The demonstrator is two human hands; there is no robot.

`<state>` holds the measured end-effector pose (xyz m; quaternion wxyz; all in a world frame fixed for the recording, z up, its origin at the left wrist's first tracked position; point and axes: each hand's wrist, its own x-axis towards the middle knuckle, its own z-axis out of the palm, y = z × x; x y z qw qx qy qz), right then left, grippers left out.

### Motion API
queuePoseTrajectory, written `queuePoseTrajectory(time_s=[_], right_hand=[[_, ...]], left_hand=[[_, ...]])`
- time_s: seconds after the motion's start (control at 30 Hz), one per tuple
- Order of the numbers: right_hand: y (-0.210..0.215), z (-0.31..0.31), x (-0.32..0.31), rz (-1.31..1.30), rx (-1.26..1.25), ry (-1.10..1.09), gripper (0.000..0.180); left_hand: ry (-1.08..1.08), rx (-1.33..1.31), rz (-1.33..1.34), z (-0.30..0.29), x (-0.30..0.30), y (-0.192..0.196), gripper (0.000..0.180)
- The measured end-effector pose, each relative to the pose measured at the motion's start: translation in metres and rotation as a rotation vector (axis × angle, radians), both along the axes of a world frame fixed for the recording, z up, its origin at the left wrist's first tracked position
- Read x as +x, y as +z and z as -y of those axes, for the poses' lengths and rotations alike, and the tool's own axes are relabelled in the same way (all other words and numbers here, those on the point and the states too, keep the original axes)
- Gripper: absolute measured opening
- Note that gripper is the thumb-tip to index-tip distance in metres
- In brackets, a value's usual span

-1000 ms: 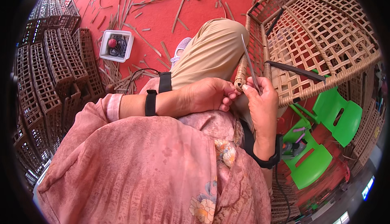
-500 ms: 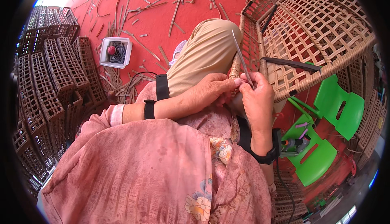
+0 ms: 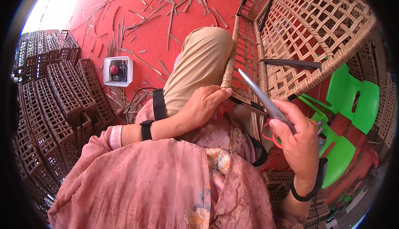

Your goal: The recorder is weaving and fastening strips of rattan or wicker onto a wooden furniture frame.

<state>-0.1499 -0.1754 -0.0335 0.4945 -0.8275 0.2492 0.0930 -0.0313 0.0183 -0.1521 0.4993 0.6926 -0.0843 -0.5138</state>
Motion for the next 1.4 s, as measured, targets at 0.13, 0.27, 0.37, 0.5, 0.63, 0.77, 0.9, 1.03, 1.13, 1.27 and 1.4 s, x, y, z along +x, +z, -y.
queuePoseTrajectory(time_s=[0.13,0.27,0.37,0.5,0.63,0.77,0.9,1.03,1.13,1.27,1.4], right_hand=[[0.005,0.017,0.008,-0.064,-0.038,0.175,0.025],[0.008,0.025,0.027,-0.079,-0.042,0.276,0.025],[0.01,0.03,0.039,-0.113,-0.063,0.345,0.026],[0.008,0.033,0.051,-0.113,-0.091,0.408,0.027],[0.013,0.031,0.062,-0.154,-0.122,0.46,0.027],[0.014,0.033,0.07,-0.175,-0.167,0.541,0.025],[0.016,0.031,0.076,-0.148,-0.198,0.552,0.023],[0.013,0.035,0.082,-0.209,-0.149,0.577,0.025],[0.01,0.044,0.089,-0.208,-0.096,0.611,0.025],[0.005,0.057,0.108,-0.226,-0.039,0.723,0.022],[0.014,0.048,0.117,-0.347,-0.083,0.739,0.021]], left_hand=[[0.024,0.054,-0.089,0.002,0.002,0.008,0.05],[0.02,0.036,-0.161,-0.002,0.003,0.0,0.051],[-0.022,0.024,-0.147,-0.004,0.004,0.0,0.05],[-0.044,0.013,-0.173,-0.003,0.009,0.002,0.046],[-0.05,0.016,-0.204,-0.005,0.009,0.001,0.046],[-0.049,0.011,-0.222,-0.006,0.01,0.001,0.045],[-0.06,0.002,-0.206,-0.005,0.01,0.001,0.045],[-0.065,0.0,-0.201,-0.006,0.01,-0.001,0.046],[-0.073,-0.012,-0.207,-0.006,0.012,0.0,0.046],[-0.073,-0.015,-0.204,-0.006,0.011,0.0,0.046],[-0.059,-0.045,-0.201,-0.005,0.009,-0.001,0.046]])
